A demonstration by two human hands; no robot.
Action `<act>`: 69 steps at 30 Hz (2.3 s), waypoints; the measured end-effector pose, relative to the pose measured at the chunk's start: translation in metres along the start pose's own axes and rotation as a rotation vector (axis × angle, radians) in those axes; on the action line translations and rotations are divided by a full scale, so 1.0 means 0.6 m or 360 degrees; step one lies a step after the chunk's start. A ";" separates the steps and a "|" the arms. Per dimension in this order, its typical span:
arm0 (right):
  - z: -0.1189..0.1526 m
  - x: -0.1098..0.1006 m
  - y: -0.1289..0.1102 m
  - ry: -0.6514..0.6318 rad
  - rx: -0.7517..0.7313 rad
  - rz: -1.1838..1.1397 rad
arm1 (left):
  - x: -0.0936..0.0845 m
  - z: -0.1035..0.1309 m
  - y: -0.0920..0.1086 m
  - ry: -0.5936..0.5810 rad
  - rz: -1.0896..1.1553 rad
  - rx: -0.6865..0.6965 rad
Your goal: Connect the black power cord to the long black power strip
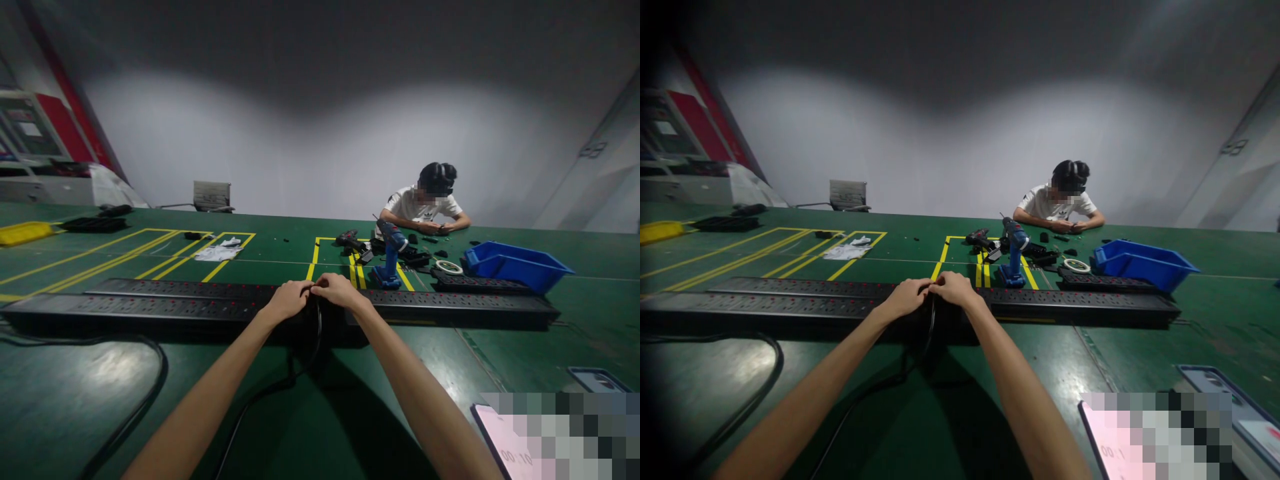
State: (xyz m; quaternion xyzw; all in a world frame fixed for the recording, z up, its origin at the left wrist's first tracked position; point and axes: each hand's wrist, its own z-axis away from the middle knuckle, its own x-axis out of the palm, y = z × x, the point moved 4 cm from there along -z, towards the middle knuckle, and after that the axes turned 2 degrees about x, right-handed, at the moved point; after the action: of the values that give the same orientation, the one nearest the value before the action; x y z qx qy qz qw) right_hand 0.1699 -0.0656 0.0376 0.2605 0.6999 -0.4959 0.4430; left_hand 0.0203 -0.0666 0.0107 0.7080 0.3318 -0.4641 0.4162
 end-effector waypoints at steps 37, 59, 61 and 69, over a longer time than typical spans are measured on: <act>0.031 0.036 0.003 -0.0226 0.0642 -0.0609 | 0.017 -0.101 -0.044 -0.0651 0.0611 -0.0010; 0.025 0.060 0.014 -0.0026 0.0828 -0.1945 | 0.022 -0.114 -0.054 -0.0755 0.0701 -0.0139; 0.024 0.060 0.014 0.0019 0.0825 -0.1957 | 0.028 -0.115 -0.060 -0.0755 0.0694 -0.0118; 0.026 0.066 0.011 0.0009 0.0676 -0.1776 | 0.024 -0.106 -0.057 -0.0729 0.0747 -0.0157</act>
State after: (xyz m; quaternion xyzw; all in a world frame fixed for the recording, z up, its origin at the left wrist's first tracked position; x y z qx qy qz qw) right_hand 0.1620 -0.0804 -0.0020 -0.0623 0.6177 -0.7822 0.0517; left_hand 0.0207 0.0065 0.0018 0.6213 0.0794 -0.4862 0.6094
